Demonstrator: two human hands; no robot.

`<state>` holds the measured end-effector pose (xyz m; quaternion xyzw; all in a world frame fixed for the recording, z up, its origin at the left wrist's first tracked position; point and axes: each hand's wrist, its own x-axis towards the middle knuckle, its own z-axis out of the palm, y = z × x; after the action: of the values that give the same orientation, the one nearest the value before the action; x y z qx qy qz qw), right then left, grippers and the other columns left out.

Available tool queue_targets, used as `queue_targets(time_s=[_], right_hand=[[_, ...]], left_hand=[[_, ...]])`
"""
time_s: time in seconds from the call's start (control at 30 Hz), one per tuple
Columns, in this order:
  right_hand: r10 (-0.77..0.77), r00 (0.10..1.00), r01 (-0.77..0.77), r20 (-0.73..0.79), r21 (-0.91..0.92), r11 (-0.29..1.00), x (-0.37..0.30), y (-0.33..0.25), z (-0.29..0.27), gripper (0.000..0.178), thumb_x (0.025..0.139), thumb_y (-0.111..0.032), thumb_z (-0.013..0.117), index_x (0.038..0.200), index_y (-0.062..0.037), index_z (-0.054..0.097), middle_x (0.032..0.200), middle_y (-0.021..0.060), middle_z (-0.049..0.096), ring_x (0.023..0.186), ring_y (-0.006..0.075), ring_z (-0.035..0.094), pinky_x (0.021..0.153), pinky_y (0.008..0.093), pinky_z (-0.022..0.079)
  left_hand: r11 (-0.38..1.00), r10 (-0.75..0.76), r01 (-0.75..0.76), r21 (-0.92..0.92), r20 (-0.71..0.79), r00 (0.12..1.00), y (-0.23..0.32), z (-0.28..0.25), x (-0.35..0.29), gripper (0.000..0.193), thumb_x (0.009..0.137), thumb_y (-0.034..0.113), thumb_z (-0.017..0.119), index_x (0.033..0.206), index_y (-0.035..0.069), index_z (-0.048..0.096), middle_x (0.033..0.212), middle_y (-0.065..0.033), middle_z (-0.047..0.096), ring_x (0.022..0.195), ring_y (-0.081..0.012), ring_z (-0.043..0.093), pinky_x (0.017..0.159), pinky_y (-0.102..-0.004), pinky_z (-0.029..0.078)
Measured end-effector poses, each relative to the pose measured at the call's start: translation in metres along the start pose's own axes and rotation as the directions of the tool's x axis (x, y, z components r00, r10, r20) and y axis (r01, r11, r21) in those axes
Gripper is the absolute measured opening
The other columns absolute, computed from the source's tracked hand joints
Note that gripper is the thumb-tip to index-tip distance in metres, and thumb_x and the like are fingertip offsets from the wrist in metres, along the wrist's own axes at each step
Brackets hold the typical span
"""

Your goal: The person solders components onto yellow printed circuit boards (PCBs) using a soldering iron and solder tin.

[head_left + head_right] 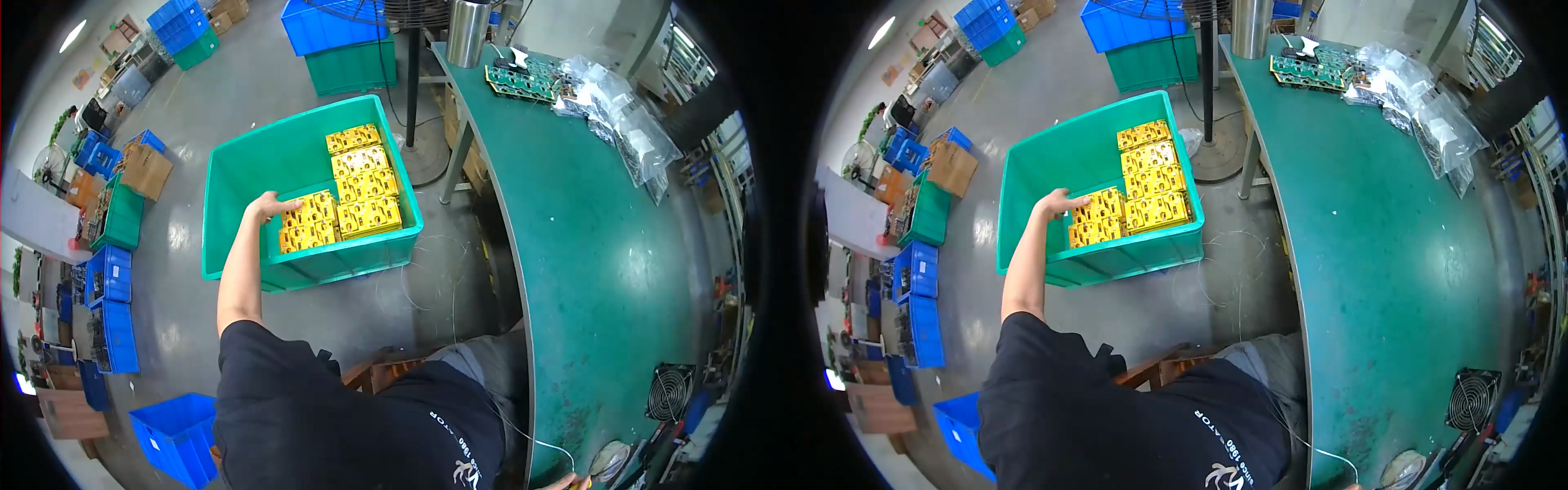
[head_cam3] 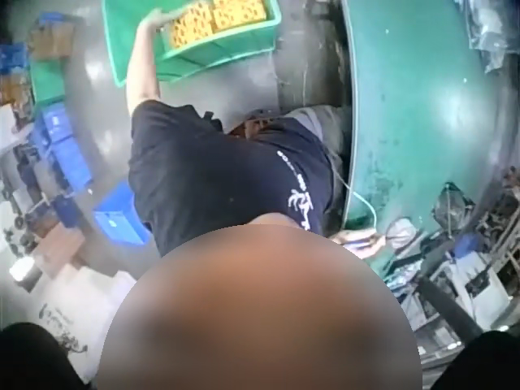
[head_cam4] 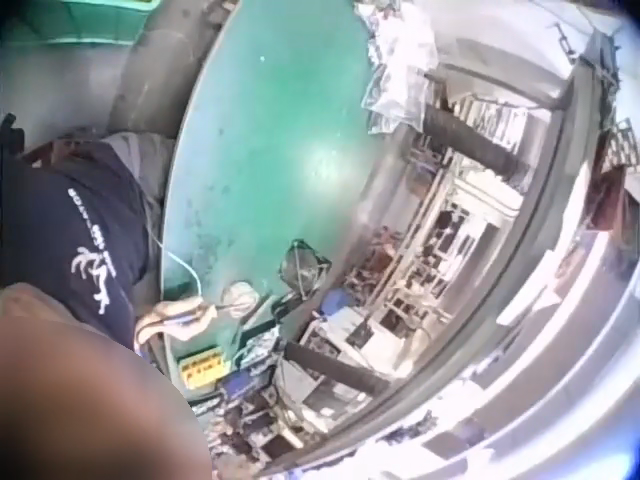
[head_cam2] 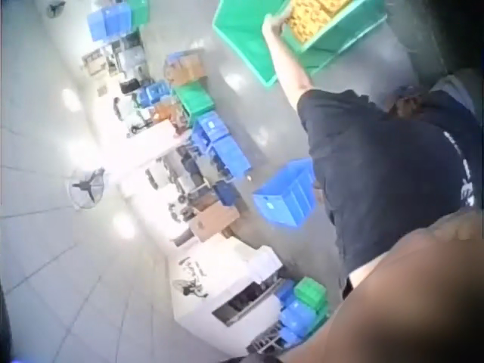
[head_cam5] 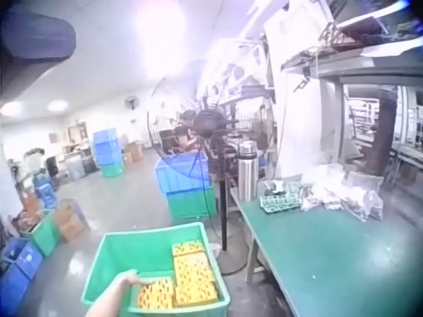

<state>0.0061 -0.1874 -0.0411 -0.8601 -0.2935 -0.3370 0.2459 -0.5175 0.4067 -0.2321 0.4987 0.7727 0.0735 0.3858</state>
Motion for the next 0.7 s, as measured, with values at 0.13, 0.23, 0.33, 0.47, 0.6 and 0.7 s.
queue_targets(time_s=[0.13,0.23,0.33,0.47,0.6,0.7], right_hand=[[0.064,0.998,-0.063,-0.006,0.078,0.995,-0.003,0.008,0.004,0.027,0.101,-0.006,0.070,0.127,0.0036,0.067,0.117,0.0206,0.071,0.096,0.0290,0.071,0.087,0.0358,0.058],[0.127,0.992,-0.129,0.019,0.108,0.986,-0.002,0.001,0.002,0.029,0.101,-0.006,0.071,0.127,0.0035,0.066,0.116,0.0204,0.071,0.095,0.0283,0.070,0.086,0.0359,0.058],[0.091,0.996,-0.089,-0.013,0.122,0.989,-0.006,0.010,0.004,0.030,0.100,-0.007,0.072,0.128,0.0031,0.067,0.117,0.0193,0.071,0.094,0.0269,0.070,0.084,0.0356,0.057],[0.024,0.999,-0.022,-0.028,0.053,0.998,-0.005,0.012,0.004,0.031,0.100,-0.007,0.073,0.128,0.0032,0.066,0.116,0.0186,0.070,0.092,0.0254,0.070,0.083,0.0348,0.057],[0.056,0.998,-0.055,-0.019,0.076,0.996,-0.009,0.018,0.004,0.031,0.100,-0.006,0.072,0.129,0.0037,0.066,0.115,0.0174,0.070,0.092,0.0238,0.070,0.082,0.0337,0.057],[0.054,0.998,-0.052,-0.032,0.084,0.995,-0.011,0.022,0.005,0.032,0.100,-0.006,0.073,0.129,0.0039,0.066,0.115,0.0168,0.070,0.092,0.0234,0.069,0.082,0.0340,0.057]], left_hand=[[0.932,-0.120,0.155,-0.326,0.128,0.985,-0.028,0.017,0.002,0.134,0.064,0.058,0.098,0.165,0.009,0.026,0.152,-0.0192,0.055,0.142,-0.0370,0.050,0.118,-0.0594,0.039],[0.898,-0.034,0.165,-0.408,0.308,0.951,-0.032,0.017,0.003,0.120,0.066,0.055,0.099,0.160,0.016,0.036,0.149,-0.0121,0.059,0.138,-0.0304,0.055,0.111,-0.0556,0.045],[0.884,-0.099,0.193,-0.427,0.234,0.967,-0.030,0.025,0.011,0.100,0.067,0.050,0.100,0.149,0.019,0.051,0.146,-0.0062,0.061,0.134,-0.0246,0.057,0.104,-0.0522,0.048],[0.809,-0.101,0.262,-0.526,0.314,0.944,-0.041,0.023,0.020,0.065,0.082,0.043,0.092,0.135,0.016,0.065,0.136,-0.0044,0.068,0.123,-0.0217,0.065,0.103,-0.0459,0.053],[0.748,0.056,0.243,-0.618,0.423,0.904,-0.037,0.029,0.020,0.056,0.084,0.040,0.090,0.128,0.013,0.070,0.130,-0.0053,0.072,0.120,-0.0215,0.068,0.104,-0.0447,0.055],[0.752,-0.025,0.258,-0.607,0.365,0.931,-0.030,0.033,0.017,0.055,0.081,0.037,0.093,0.125,0.013,0.071,0.126,-0.0056,0.075,0.115,-0.0214,0.072,0.101,-0.0441,0.058]])
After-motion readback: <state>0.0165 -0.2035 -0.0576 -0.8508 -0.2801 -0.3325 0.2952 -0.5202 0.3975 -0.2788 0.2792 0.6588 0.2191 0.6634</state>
